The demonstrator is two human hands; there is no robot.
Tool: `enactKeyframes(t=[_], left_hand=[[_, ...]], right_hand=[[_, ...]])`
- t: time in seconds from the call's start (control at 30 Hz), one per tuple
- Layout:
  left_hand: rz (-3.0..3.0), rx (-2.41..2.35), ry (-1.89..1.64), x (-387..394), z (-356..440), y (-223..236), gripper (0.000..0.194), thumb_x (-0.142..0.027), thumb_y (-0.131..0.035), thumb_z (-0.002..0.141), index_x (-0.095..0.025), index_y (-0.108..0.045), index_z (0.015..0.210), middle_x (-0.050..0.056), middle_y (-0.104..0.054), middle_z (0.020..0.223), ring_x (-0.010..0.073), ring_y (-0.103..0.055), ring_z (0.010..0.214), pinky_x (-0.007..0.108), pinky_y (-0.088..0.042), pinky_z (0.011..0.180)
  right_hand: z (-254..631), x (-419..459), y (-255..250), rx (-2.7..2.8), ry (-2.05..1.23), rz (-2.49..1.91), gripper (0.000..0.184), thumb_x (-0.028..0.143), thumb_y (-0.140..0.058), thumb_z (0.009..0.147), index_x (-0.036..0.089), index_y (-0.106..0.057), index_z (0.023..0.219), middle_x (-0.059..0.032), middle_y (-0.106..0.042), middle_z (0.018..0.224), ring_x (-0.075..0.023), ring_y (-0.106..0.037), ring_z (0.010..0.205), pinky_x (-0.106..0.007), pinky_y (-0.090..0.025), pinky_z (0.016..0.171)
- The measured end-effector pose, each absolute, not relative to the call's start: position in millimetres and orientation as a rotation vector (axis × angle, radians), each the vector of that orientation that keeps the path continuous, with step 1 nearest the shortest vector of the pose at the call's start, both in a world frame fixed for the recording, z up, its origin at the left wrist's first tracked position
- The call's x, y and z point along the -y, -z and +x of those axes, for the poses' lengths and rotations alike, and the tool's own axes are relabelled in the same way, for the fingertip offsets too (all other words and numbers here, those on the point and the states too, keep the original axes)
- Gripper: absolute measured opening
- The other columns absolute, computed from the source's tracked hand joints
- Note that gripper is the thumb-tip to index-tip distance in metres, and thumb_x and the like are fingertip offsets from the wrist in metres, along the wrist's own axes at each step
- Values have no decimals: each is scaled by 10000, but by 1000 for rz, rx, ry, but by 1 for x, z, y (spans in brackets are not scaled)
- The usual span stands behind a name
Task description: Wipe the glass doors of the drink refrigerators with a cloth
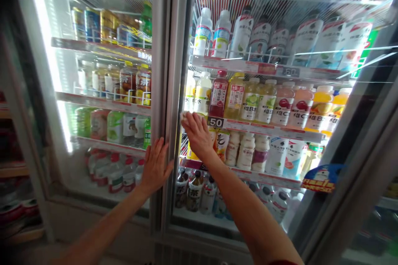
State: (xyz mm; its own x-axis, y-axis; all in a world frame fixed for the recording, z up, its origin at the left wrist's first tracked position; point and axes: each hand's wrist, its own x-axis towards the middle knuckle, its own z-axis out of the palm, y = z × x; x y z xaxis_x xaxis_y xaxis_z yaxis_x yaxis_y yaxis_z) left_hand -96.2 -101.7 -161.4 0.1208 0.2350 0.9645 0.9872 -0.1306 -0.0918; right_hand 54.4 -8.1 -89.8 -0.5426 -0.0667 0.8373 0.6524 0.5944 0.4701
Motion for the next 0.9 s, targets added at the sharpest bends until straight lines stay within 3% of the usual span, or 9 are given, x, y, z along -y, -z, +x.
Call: enactKeyframes(t=[0.2, 0.37, 0.53, 0.73, 0.9], left_hand=[[-1533, 1208, 1095, 94, -88, 139, 684, -228, -486, 821, -142, -159, 1416, 163, -292, 1447, 261, -190, 1371, 480, -223, 1088], [-1526, 1203, 1125, 88, -81, 124, 699, -242, -487, 822, -158, -138, 1423, 146, -245, 1470, 255, -172, 1376, 479, -179, 1106], [-1555, 1181, 1113, 82, -70, 114, 694, -227, -472, 827, -168, -124, 1425, 137, -235, 1475, 241, -163, 1379, 463, -172, 1112], [-1577, 1126, 1143, 68, -51, 101, 662, -248, -456, 841, -155, -143, 1416, 153, -256, 1464, 237, -150, 1381, 479, -158, 1111], [-1607, 1131, 1123, 58, -39, 93, 621, -243, -448, 844, -144, -192, 1400, 166, -295, 1445, 227, -152, 1381, 468, -156, 1112]], right_hand=[[57, 8, 67, 2137, 1145, -258, 435, 183, -428, 865, 218, -453, 1299, -17, -392, 1421, -209, -234, 1361, -406, -229, 1121], [71, 5, 43, 1880, 980, -601, 520, 115, -424, 844, 239, -388, 1348, -48, -300, 1468, -238, -180, 1378, -464, -185, 1123], [101, 6, 56, 2106, 1114, -362, 473, 156, -447, 848, 242, -434, 1312, -22, -374, 1431, -199, -209, 1369, -412, -224, 1122], [134, 0, 46, 1798, 963, -646, 526, 93, -428, 828, 244, -413, 1332, -38, -253, 1488, -224, -123, 1392, -461, -211, 1120], [159, -3, 60, 2059, 1108, -426, 534, 126, -430, 846, 283, -373, 1353, -8, -339, 1450, -192, -174, 1382, -430, -243, 1120]])
